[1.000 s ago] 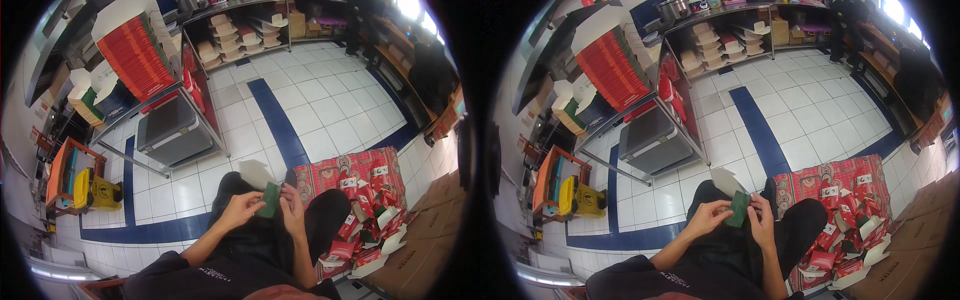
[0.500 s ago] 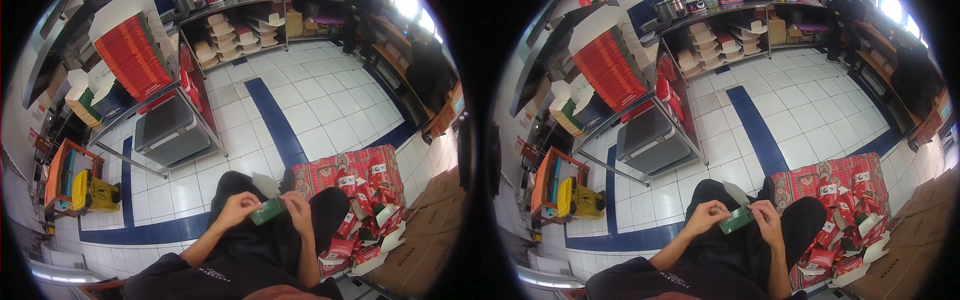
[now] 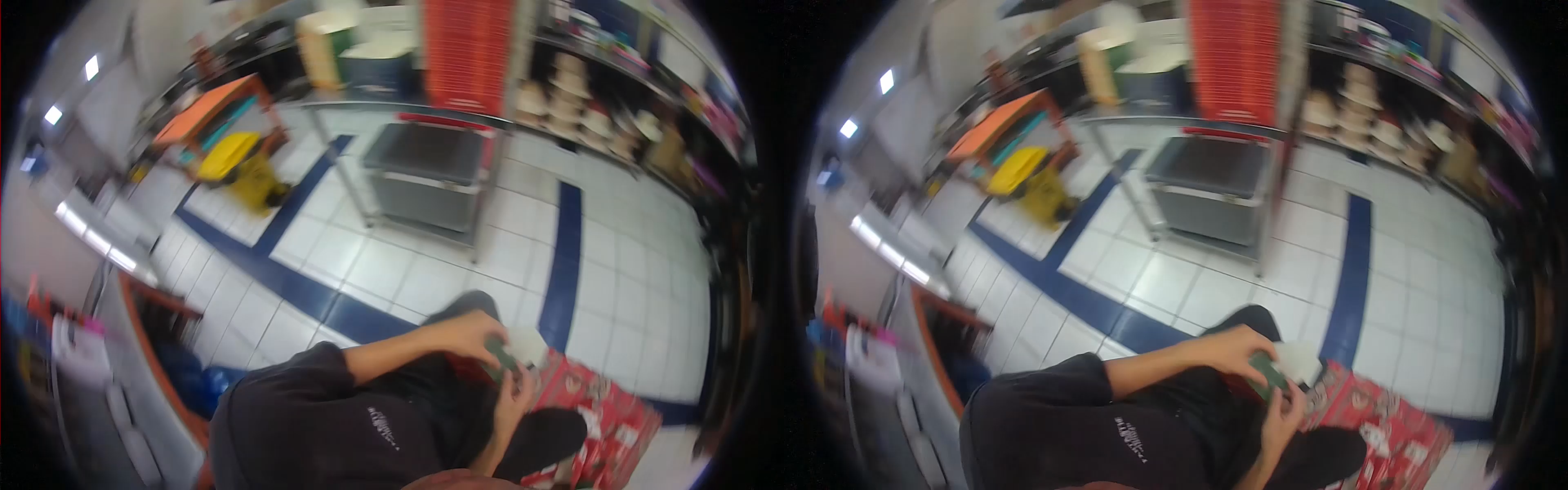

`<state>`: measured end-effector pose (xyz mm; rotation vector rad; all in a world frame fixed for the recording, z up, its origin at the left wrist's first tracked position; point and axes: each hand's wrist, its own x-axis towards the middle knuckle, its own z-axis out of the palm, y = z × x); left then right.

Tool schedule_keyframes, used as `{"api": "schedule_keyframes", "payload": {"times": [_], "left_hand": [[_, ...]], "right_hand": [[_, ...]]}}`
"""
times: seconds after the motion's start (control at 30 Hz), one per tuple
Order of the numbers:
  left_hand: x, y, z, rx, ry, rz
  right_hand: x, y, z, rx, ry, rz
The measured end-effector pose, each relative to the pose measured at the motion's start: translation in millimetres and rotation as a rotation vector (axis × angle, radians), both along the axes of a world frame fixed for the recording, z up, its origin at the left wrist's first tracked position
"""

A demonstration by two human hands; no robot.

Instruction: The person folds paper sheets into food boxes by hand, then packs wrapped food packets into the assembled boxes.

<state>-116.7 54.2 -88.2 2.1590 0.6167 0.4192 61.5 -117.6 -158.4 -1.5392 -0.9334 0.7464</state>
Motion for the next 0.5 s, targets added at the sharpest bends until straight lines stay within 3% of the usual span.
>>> {"api": "schedule_keyframes", "payload": {"times": [0.03, 0.1, 0.17, 0.3, 0.37, 0.5], "left_hand": [[-1, -3, -4, 0.055, -0.026, -0.01], [-10, -11, 7, 0.108, -0.036, 0.02], [-8, -18, 26, 0.133, 0.119, -0.109], [-14, -33, 5, 0.293, 0.036, -0.022], [-15, -37, 2, 0.24, 0.104, 0.14], [-27, -39, 22, 0.368, 0.214, 0.091]], "right_hand": [[1, 2, -3, 0.011, -0.119, -0.024], [7, 4, -33, 0.021, 0.007, -0.04], [9, 6, -20, 0.013, -0.019, 0.035], [10, 10, -2, -0.107, -0.08, 0.067], [8, 13, 1, 0.012, 0.067, 0.137], [10, 13, -10, 0.051, -0.047, 0.172]]}}
